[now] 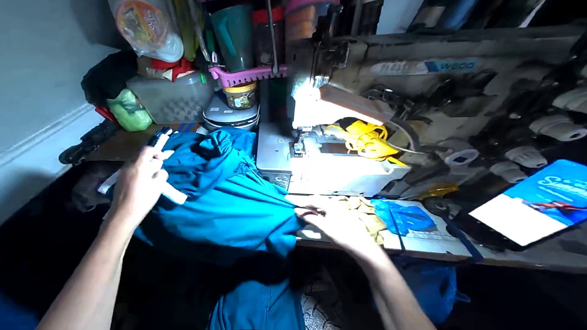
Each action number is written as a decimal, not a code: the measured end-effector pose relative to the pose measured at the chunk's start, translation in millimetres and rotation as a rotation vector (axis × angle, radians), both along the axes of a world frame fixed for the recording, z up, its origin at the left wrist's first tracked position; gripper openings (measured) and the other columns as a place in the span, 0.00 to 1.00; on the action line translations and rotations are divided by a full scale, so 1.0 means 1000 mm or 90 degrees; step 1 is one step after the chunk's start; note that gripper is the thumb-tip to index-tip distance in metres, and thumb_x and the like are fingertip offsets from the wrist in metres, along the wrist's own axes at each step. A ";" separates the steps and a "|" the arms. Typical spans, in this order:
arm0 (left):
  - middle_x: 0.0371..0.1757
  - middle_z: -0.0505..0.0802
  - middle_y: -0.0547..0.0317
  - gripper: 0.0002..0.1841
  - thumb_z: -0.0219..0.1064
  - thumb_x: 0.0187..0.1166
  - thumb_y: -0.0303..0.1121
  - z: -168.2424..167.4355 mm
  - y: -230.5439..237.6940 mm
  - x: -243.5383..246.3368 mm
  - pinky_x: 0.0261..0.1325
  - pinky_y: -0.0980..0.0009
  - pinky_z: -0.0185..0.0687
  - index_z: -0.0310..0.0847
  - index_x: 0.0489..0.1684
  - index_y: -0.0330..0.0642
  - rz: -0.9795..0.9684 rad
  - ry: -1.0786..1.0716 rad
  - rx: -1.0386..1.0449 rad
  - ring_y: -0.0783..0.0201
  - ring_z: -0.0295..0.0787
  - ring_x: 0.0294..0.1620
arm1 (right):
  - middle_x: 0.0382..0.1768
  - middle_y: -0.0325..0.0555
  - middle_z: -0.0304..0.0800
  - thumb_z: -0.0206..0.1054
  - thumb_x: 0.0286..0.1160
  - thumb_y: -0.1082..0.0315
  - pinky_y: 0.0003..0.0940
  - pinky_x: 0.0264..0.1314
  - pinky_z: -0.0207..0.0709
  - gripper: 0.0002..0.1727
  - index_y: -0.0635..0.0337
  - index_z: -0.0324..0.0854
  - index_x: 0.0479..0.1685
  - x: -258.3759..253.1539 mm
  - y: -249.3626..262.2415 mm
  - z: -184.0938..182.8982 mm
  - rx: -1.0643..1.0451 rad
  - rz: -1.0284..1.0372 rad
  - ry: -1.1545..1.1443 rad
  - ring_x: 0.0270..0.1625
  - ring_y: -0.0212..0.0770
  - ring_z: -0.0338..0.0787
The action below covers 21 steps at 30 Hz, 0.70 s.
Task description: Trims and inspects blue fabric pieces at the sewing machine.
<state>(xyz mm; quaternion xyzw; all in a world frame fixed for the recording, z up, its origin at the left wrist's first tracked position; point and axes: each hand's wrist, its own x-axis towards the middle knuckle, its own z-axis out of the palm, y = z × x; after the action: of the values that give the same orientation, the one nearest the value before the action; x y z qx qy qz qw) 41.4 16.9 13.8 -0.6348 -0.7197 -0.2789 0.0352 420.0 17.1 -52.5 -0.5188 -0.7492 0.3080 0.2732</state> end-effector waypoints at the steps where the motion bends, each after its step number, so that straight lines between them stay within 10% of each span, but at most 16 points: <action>1: 0.59 0.86 0.25 0.15 0.65 0.79 0.19 0.005 0.000 -0.008 0.59 0.26 0.75 0.78 0.63 0.27 0.003 0.011 0.026 0.24 0.83 0.60 | 0.47 0.40 0.95 0.71 0.78 0.68 0.36 0.59 0.84 0.11 0.53 0.92 0.55 0.008 -0.002 0.004 -0.012 -0.023 0.033 0.49 0.32 0.92; 6: 0.77 0.79 0.36 0.19 0.69 0.80 0.34 -0.001 -0.020 0.006 0.67 0.22 0.62 0.85 0.68 0.40 -0.073 0.083 0.101 0.25 0.70 0.76 | 0.34 0.36 0.92 0.72 0.75 0.68 0.26 0.40 0.82 0.05 0.58 0.91 0.41 -0.010 -0.031 0.012 -0.065 -0.078 0.209 0.35 0.25 0.87; 11: 0.50 0.94 0.68 0.30 0.69 0.74 0.63 -0.047 -0.088 0.105 0.58 0.72 0.90 0.90 0.55 0.45 -0.343 -0.293 -0.025 0.77 0.91 0.52 | 0.21 0.23 0.78 0.63 0.82 0.64 0.14 0.20 0.67 0.08 0.50 0.87 0.39 -0.066 -0.061 0.018 -0.234 0.101 0.505 0.19 0.16 0.72; 16: 0.36 0.94 0.66 0.03 0.69 0.78 0.29 -0.054 -0.106 0.120 0.45 0.80 0.86 0.85 0.40 0.41 -0.232 -0.727 -0.010 0.77 0.91 0.39 | 0.38 0.26 0.89 0.56 0.85 0.68 0.10 0.24 0.67 0.15 0.51 0.88 0.60 -0.066 -0.069 0.014 -0.112 0.107 0.497 0.24 0.13 0.73; 21: 0.43 0.97 0.62 0.12 0.80 0.67 0.31 -0.047 -0.113 0.127 0.58 0.73 0.91 0.90 0.46 0.38 -0.299 -0.842 0.041 0.71 0.95 0.47 | 0.50 0.43 0.90 0.69 0.79 0.65 0.21 0.49 0.84 0.13 0.62 0.87 0.55 -0.075 -0.088 0.006 0.136 0.123 0.403 0.46 0.25 0.88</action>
<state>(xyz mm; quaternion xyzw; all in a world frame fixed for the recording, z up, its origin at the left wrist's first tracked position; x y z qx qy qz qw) 168.1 -95.7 -33.4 -0.4695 -0.4254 -0.6278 -0.4522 345.1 -70.5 -46.8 -0.2925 -0.7013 0.3978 0.5141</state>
